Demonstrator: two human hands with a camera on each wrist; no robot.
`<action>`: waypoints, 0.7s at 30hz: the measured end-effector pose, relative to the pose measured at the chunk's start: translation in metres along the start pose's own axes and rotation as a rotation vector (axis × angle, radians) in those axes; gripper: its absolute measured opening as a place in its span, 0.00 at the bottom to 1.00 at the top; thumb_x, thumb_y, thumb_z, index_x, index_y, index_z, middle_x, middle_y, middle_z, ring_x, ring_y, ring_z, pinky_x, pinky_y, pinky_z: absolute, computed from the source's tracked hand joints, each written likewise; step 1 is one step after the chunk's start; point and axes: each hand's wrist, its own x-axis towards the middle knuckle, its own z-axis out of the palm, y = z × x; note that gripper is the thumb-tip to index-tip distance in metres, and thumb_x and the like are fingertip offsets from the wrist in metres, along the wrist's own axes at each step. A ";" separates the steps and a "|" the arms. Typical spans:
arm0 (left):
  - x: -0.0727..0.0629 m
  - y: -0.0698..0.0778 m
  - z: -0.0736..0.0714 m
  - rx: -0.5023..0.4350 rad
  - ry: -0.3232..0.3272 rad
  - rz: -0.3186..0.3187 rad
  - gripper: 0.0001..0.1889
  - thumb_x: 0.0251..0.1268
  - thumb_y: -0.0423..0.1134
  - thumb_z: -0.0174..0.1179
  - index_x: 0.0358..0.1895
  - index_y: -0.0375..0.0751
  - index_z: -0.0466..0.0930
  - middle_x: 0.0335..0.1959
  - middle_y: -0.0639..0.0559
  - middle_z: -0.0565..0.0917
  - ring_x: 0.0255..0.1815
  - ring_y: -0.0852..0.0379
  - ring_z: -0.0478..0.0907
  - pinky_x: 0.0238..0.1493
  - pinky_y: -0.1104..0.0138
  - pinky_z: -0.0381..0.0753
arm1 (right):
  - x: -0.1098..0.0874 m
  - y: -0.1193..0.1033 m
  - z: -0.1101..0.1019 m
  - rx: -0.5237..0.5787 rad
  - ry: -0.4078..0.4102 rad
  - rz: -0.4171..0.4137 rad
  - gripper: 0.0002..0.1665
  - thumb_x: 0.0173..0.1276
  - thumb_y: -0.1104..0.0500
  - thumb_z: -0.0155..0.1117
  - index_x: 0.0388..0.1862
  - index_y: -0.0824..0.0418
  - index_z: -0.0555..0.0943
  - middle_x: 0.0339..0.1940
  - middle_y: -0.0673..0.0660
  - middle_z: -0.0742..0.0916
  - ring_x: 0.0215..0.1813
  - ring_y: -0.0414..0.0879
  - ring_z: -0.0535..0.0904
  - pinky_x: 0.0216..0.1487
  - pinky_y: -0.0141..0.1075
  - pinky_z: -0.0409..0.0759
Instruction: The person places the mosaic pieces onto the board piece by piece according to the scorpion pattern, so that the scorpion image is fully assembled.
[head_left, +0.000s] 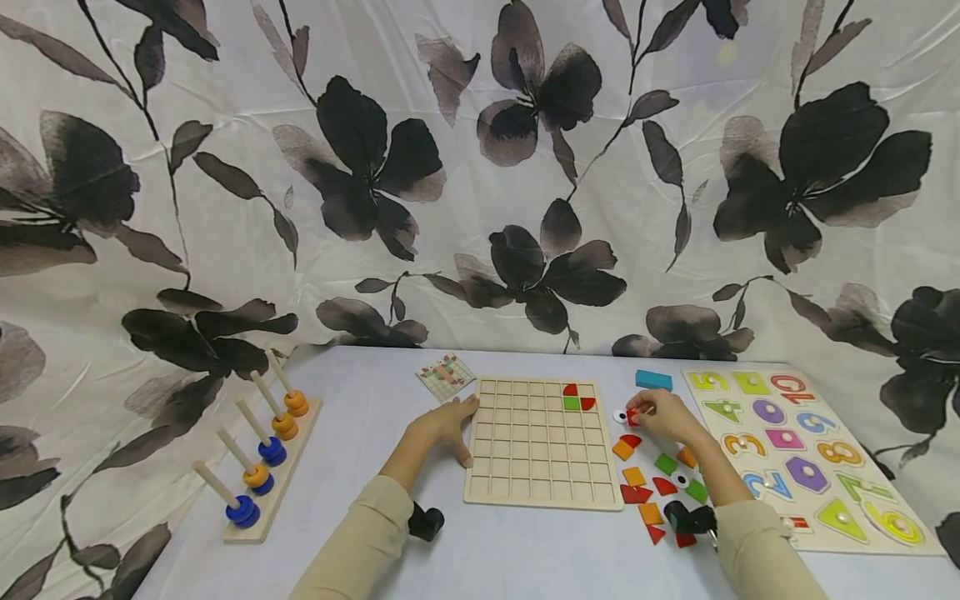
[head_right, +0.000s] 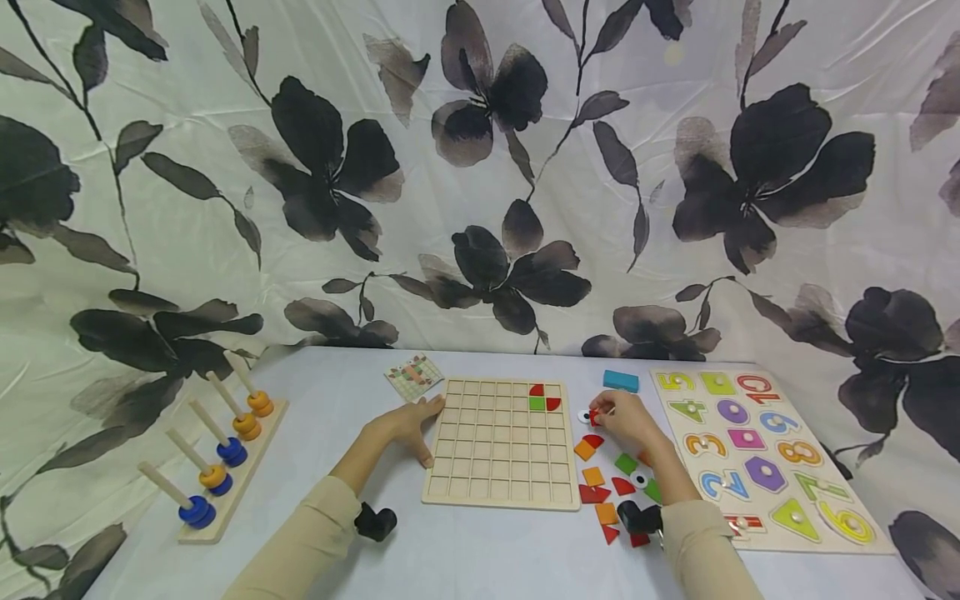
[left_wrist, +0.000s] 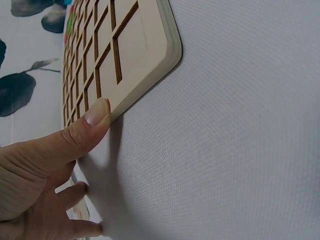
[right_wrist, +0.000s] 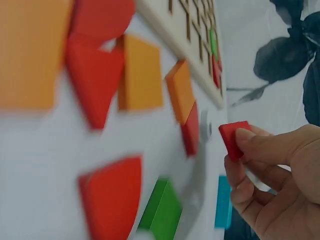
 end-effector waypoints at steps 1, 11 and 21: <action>0.000 0.000 0.000 0.001 -0.001 -0.003 0.58 0.32 0.40 0.79 0.73 0.42 0.54 0.75 0.44 0.52 0.74 0.39 0.47 0.70 0.45 0.52 | 0.004 -0.003 0.002 0.007 0.010 -0.019 0.07 0.60 0.71 0.59 0.38 0.71 0.80 0.29 0.57 0.82 0.33 0.48 0.75 0.37 0.38 0.77; 0.001 -0.001 0.001 0.011 -0.008 -0.005 0.58 0.32 0.42 0.79 0.74 0.43 0.53 0.75 0.45 0.51 0.74 0.39 0.47 0.70 0.44 0.52 | 0.041 -0.028 0.028 0.044 0.050 -0.106 0.09 0.63 0.69 0.59 0.41 0.69 0.82 0.34 0.61 0.85 0.33 0.48 0.78 0.36 0.38 0.79; 0.002 -0.002 0.000 0.006 -0.004 -0.010 0.59 0.32 0.42 0.79 0.74 0.43 0.53 0.74 0.37 0.51 0.73 0.37 0.48 0.69 0.43 0.54 | 0.064 -0.056 0.048 0.067 0.042 -0.204 0.09 0.61 0.70 0.61 0.40 0.69 0.83 0.33 0.61 0.86 0.34 0.51 0.80 0.37 0.42 0.80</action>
